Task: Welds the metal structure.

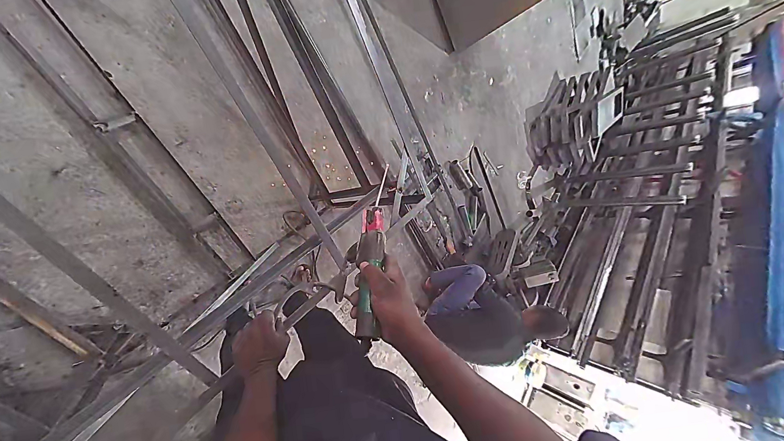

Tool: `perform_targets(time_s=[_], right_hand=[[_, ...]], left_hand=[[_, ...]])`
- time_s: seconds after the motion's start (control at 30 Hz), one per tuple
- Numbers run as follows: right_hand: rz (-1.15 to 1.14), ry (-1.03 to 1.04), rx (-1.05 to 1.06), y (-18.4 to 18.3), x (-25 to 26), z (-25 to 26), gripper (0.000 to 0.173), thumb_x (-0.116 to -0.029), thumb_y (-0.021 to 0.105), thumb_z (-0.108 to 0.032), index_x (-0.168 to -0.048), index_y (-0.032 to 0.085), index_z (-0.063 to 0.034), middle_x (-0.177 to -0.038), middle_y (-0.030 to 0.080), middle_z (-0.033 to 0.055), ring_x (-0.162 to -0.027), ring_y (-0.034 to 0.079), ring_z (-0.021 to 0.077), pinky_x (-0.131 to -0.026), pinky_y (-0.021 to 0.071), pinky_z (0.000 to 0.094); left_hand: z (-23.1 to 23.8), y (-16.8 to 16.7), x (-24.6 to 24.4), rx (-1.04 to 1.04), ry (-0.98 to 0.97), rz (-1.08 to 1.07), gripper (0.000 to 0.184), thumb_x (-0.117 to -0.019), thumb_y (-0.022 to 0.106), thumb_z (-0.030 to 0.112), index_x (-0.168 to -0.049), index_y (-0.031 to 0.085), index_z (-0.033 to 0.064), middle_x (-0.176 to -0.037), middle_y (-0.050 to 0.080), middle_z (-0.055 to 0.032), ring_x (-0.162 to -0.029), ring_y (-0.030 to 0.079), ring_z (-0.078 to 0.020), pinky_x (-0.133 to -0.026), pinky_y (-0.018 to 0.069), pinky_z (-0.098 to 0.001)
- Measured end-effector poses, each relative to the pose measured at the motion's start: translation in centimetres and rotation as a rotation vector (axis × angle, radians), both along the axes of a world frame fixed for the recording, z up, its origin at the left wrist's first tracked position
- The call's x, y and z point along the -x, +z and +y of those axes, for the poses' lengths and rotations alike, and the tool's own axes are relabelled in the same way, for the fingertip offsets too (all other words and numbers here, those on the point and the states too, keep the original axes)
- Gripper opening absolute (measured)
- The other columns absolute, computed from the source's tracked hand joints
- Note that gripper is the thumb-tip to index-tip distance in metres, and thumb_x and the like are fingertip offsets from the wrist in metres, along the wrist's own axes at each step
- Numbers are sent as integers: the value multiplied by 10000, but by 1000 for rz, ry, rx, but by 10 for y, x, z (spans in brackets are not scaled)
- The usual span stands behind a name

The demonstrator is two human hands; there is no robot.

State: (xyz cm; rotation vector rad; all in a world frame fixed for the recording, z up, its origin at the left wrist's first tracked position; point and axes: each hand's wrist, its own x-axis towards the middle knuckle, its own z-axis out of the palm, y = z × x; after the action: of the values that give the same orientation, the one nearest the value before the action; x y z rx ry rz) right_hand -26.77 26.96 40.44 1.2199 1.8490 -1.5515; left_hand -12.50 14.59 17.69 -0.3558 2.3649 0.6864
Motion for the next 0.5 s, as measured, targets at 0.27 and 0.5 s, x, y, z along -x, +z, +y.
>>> perform_targets(time_s=[0.27, 0.5], right_hand=[[-2, -116, 32, -1, 0, -3, 320, -1115, 428, -207, -1387, 362, -51, -830, 547, 118, -550, 613, 210, -498, 593, 360], [4, -138, 29, -2, 0, -6, 319, -1117, 425, -202, -1389, 351, -54, -818, 543, 120, -538, 609, 210, -488, 591, 360]], left_hand=[[0, -1, 2, -11, -11, -42, 333, -1020, 488, 326, -1037, 665, 45, -1016, 730, -192, -993, 712, -391, -874, 533, -588], [-1, -2, 2, -6, -8, -40, 327, -1024, 483, 322, -1022, 658, 46, -1005, 728, -191, -988, 713, -387, -871, 535, -581]])
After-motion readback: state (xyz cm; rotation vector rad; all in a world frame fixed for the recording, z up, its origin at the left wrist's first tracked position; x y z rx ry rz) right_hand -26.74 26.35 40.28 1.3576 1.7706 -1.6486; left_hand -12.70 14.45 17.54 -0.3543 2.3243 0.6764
